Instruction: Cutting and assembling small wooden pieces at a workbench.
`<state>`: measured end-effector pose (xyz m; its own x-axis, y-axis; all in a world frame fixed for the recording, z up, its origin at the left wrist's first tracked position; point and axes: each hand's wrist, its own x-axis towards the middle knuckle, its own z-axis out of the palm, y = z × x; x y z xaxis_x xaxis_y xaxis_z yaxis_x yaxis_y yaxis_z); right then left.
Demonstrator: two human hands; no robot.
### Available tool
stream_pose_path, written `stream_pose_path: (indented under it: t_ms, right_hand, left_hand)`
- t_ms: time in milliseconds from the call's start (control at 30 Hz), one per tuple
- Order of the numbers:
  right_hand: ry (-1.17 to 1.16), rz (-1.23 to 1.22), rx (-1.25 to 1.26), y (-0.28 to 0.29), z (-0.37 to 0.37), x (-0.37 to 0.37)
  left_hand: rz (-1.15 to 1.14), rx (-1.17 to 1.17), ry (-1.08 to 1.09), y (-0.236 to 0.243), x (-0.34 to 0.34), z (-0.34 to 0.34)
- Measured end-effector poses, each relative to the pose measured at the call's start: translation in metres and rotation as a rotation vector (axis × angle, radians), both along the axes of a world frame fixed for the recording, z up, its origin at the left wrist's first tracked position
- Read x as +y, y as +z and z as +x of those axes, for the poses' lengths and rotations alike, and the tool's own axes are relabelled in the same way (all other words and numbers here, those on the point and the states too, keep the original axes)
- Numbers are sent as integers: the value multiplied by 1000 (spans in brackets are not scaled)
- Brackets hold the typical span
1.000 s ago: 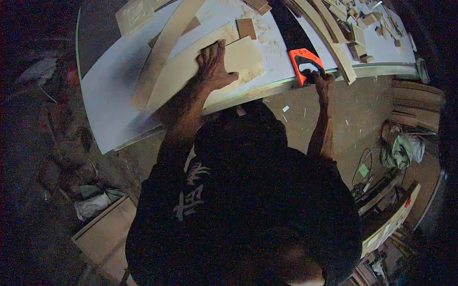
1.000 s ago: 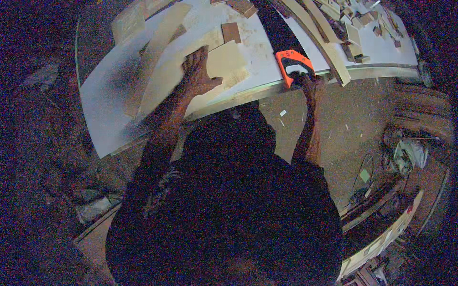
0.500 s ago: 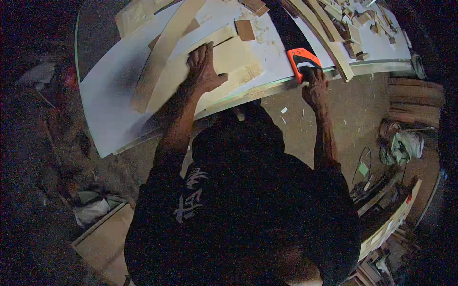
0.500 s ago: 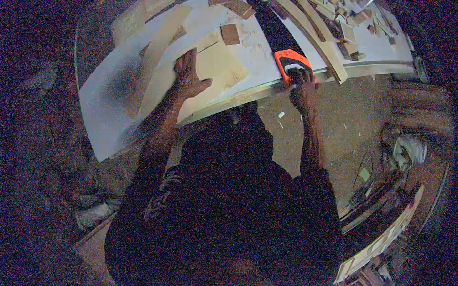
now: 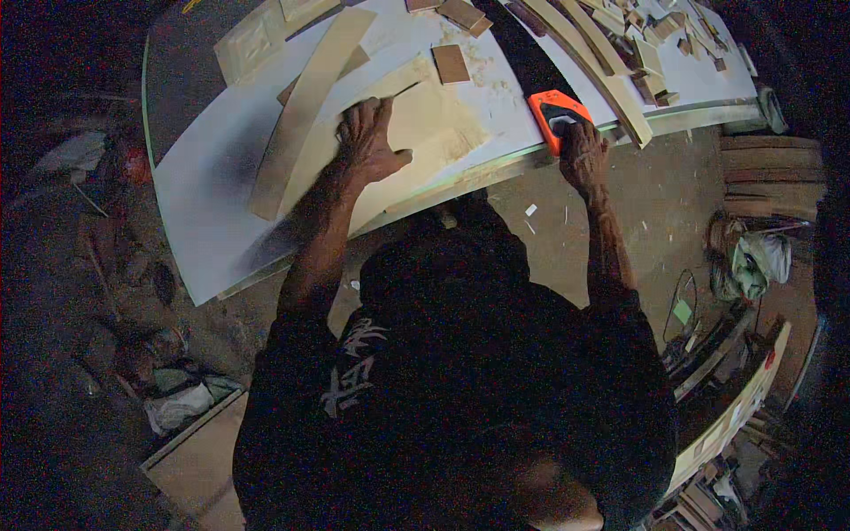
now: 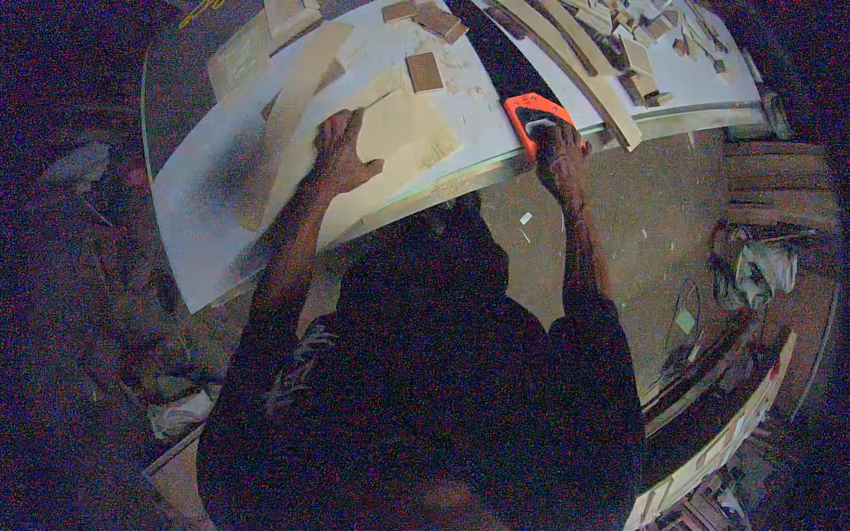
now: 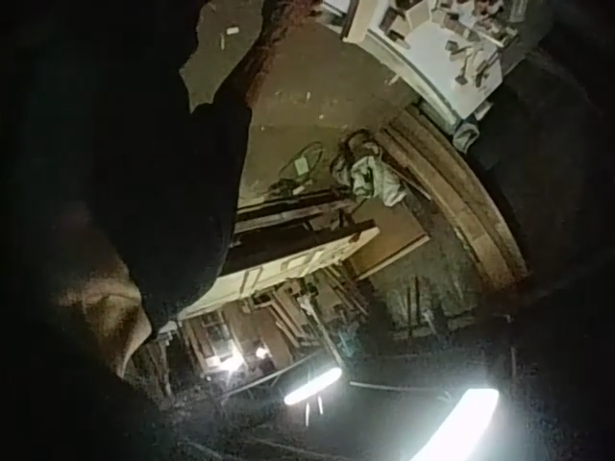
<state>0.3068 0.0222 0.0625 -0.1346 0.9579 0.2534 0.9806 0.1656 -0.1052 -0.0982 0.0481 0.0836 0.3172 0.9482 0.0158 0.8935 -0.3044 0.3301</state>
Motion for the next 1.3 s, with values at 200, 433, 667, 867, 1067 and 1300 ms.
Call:
stream_pose_path:
  t_ms: [200,433,667,867,1067,1300]
  right_hand:
    - [39,87,15,4,-6,11]
    - [-183,22,320,31,-36,8]
    - [-207,-24,852,60,-50,3]
    - [-198,224,1047,81,-55,-29]
    - [-472,64,1266,94,-49,-94]
    - [-369,-87,1235,98,-77,-135]
  left_hand:
    - [-101,104,-31,0,6,-3]
    - [-42,66,26,-5,8,6]
    - [19,20,45,0,1,11]
    - [-20,29,41,6,4,13]
    - [143,23,-198,2,12,13]
    - [106,254,-225,10,16,29]
